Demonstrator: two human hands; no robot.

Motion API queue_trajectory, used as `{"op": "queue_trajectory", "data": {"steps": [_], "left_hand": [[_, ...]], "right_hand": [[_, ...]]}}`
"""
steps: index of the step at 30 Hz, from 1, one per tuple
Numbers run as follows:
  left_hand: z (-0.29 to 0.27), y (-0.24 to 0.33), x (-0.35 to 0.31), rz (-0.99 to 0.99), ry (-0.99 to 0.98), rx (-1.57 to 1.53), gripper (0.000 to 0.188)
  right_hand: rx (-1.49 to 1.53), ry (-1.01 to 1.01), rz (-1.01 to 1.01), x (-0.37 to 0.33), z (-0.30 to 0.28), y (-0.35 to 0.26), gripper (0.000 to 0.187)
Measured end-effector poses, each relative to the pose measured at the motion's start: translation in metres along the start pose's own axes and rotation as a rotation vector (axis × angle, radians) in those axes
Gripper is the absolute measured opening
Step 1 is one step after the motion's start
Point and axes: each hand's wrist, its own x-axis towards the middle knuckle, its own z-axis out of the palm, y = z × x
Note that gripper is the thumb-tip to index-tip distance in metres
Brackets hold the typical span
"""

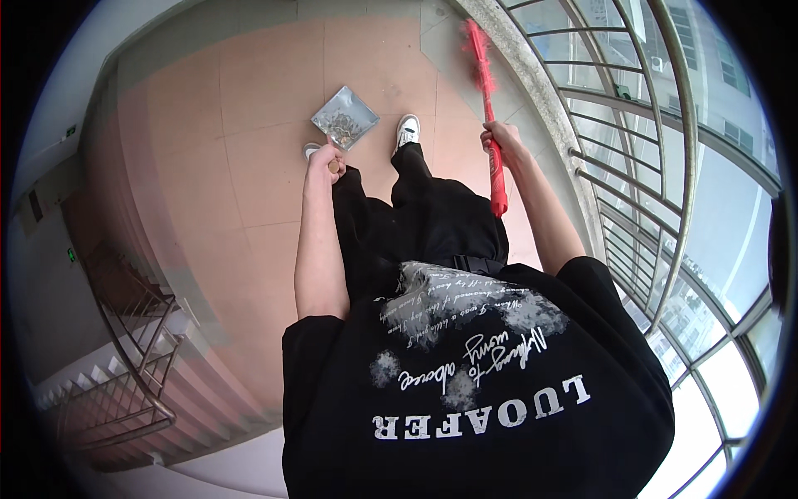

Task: Sweep a concrete staircase using a broom and a dustpan.

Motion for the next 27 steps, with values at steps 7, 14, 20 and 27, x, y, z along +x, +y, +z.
{"op": "queue_trajectory", "data": {"steps": [7,14,20,27], "left_hand": [[0.027,-0.029,0.032,-0.021,0.092,-0.024,0.026],[0.048,-0.039,0.047,-0.052,0.129,-0.003,0.027],[0.042,-0.053,0.051,-0.072,0.152,0.024,0.029],[0.046,-0.040,0.046,-0.084,0.135,-0.022,0.030]], "right_hand": [[-0.347,0.058,0.042,-0.039,0.022,0.022,0.010],[-0.511,-0.166,0.140,-0.107,0.044,0.058,0.031],[-0.413,-0.223,0.169,-0.122,-0.012,0.058,0.040],[-0.481,-0.050,-0.006,-0.129,-0.034,0.021,0.047]]}}
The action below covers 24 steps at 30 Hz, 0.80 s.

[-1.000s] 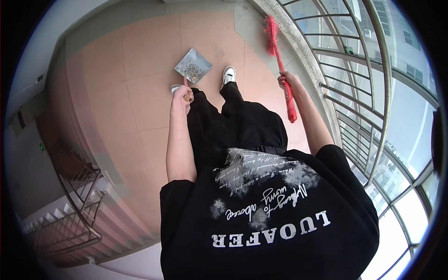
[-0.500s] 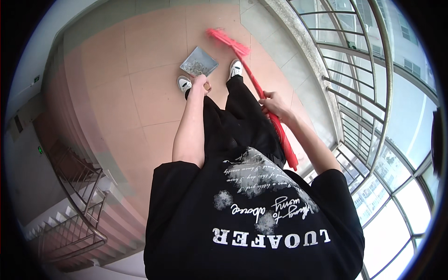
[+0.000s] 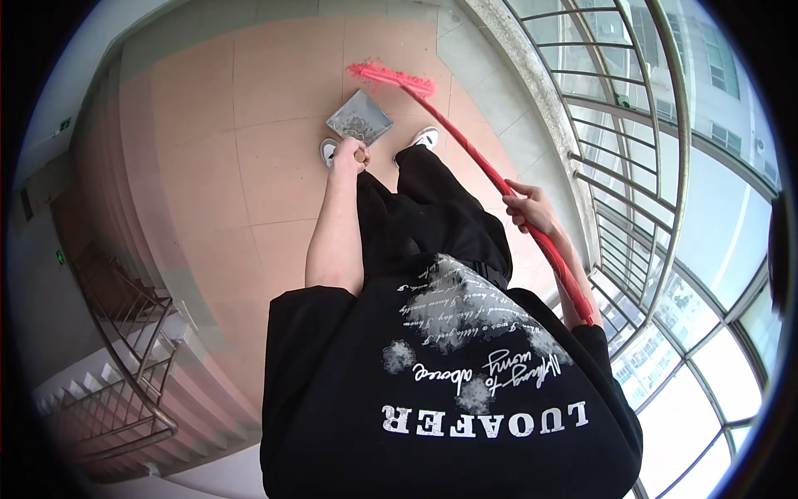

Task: Sweep a concrete staircase using a broom and a dustpan.

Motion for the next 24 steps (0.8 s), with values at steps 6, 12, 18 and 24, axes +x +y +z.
{"op": "queue_trajectory", "data": {"steps": [6,12,18,24], "left_hand": [[-0.015,-0.001,-0.007,-0.010,0.013,0.020,0.031],[-0.028,-0.001,-0.006,-0.004,0.009,-0.002,0.032],[-0.015,-0.020,0.006,0.060,-0.111,-0.003,0.032],[0.006,-0.033,0.014,0.126,-0.250,-0.035,0.031]], "right_hand": [[0.299,0.036,-0.100,0.113,-0.013,-0.054,0.025],[-0.081,0.089,-0.028,0.143,0.001,-0.039,0.014],[-0.471,0.096,0.045,0.101,-0.004,0.028,0.018],[-0.535,-0.043,0.144,0.019,-0.022,0.059,0.031]]}}
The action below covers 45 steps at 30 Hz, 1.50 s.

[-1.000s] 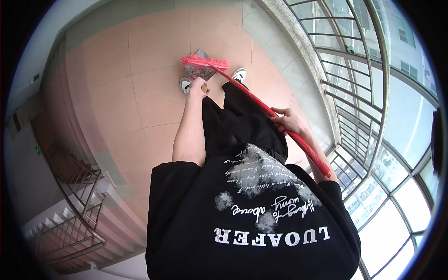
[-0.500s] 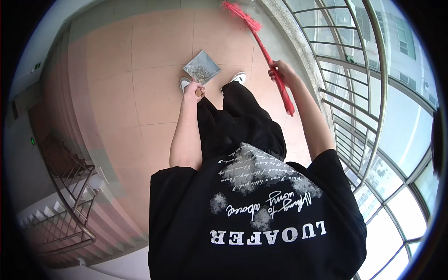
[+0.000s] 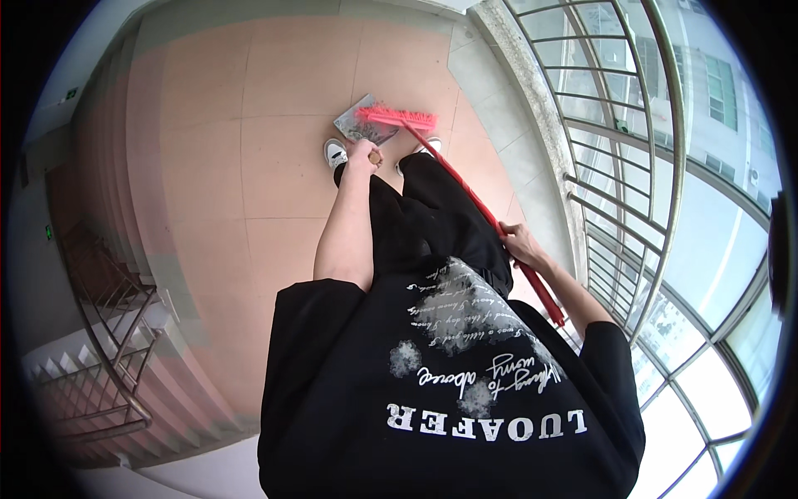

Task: Sweep a concrete staircase using a broom and a dustpan.

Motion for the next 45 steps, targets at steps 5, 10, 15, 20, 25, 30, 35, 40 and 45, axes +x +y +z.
{"op": "queue_trajectory", "data": {"steps": [5,10,15,20,25,30,35,40,45], "left_hand": [[0.017,-0.019,0.004,0.111,-0.108,-0.076,0.031],[0.016,-0.019,-0.001,0.228,-0.232,-0.149,0.031],[0.004,0.006,-0.020,0.334,-0.369,-0.206,0.030],[-0.033,-0.010,-0.033,0.447,-0.482,-0.273,0.030],[-0.067,0.008,-0.064,0.573,-0.624,-0.312,0.030],[-0.136,-0.022,-0.079,0.739,-0.660,-0.276,0.038],[-0.191,0.009,-0.096,0.733,-0.671,-0.292,0.035],[-0.205,0.052,-0.131,0.656,-0.700,-0.401,0.031],[-0.230,0.034,-0.135,0.636,-0.684,-0.447,0.029]], "right_hand": [[-0.057,0.000,0.142,-0.034,-0.027,0.009,0.035],[-0.079,0.067,0.024,-0.040,-0.034,0.016,0.043],[0.045,0.186,-0.080,0.004,-0.044,0.013,0.049],[0.264,0.159,-0.184,0.036,-0.067,-0.025,0.053],[-0.007,0.230,-0.374,0.059,-0.073,-0.100,0.048],[-0.168,0.223,-0.533,0.083,-0.059,-0.087,0.036],[-0.265,0.197,-0.673,0.115,-0.031,-0.159,0.033],[-0.299,0.070,-0.757,0.178,-0.012,-0.308,0.017],[-0.185,-0.077,-0.605,0.194,0.026,-0.323,0.018]]}}
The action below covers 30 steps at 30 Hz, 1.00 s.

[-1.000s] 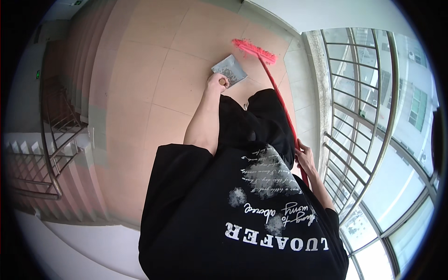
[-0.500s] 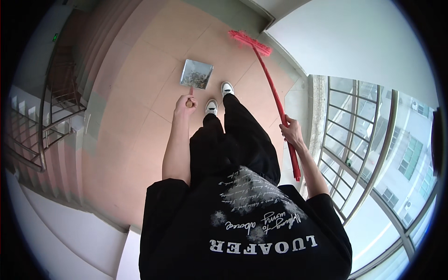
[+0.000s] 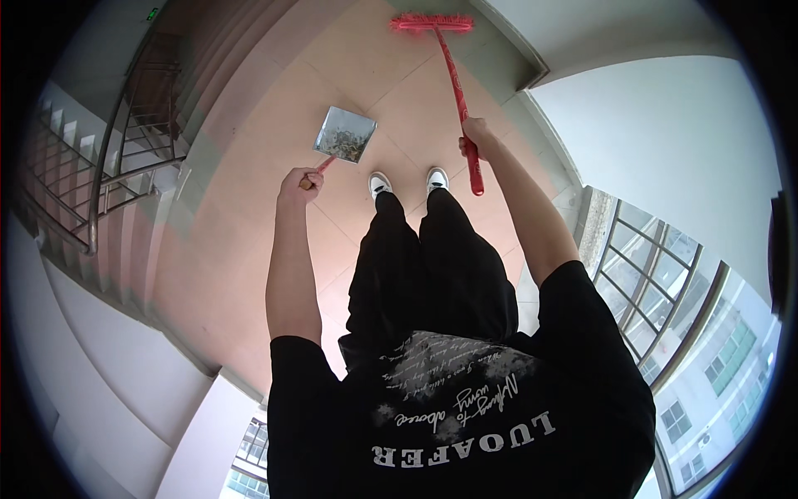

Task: Sweep a concrete staircase using a broom and a dustpan.

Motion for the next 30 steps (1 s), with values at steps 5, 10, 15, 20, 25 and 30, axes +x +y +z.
{"op": "queue_trajectory", "data": {"steps": [5,10,15,20,25,30], "left_hand": [[0.012,-0.012,-0.003,-0.005,0.002,-0.036,0.027],[0.042,-0.043,0.030,-0.029,0.015,-0.074,0.025],[0.076,-0.066,0.053,-0.076,-0.021,-0.077,0.023],[0.106,-0.078,0.068,-0.100,-0.056,-0.104,0.020],[0.115,-0.105,0.058,-0.097,-0.078,-0.080,0.018],[0.112,-0.096,0.056,-0.086,-0.095,0.003,0.016]], "right_hand": [[0.139,-0.048,0.133,0.004,0.009,-0.007,0.020],[-0.070,-0.056,0.202,-0.062,-0.024,0.013,0.027],[-0.305,-0.164,0.257,-0.158,-0.067,0.040,0.032],[-0.300,-0.196,0.094,-0.198,-0.070,0.085,0.038],[-0.094,-0.207,0.244,-0.206,-0.087,0.089,0.039],[0.183,-0.075,0.271,-0.191,-0.067,0.083,0.038]]}}
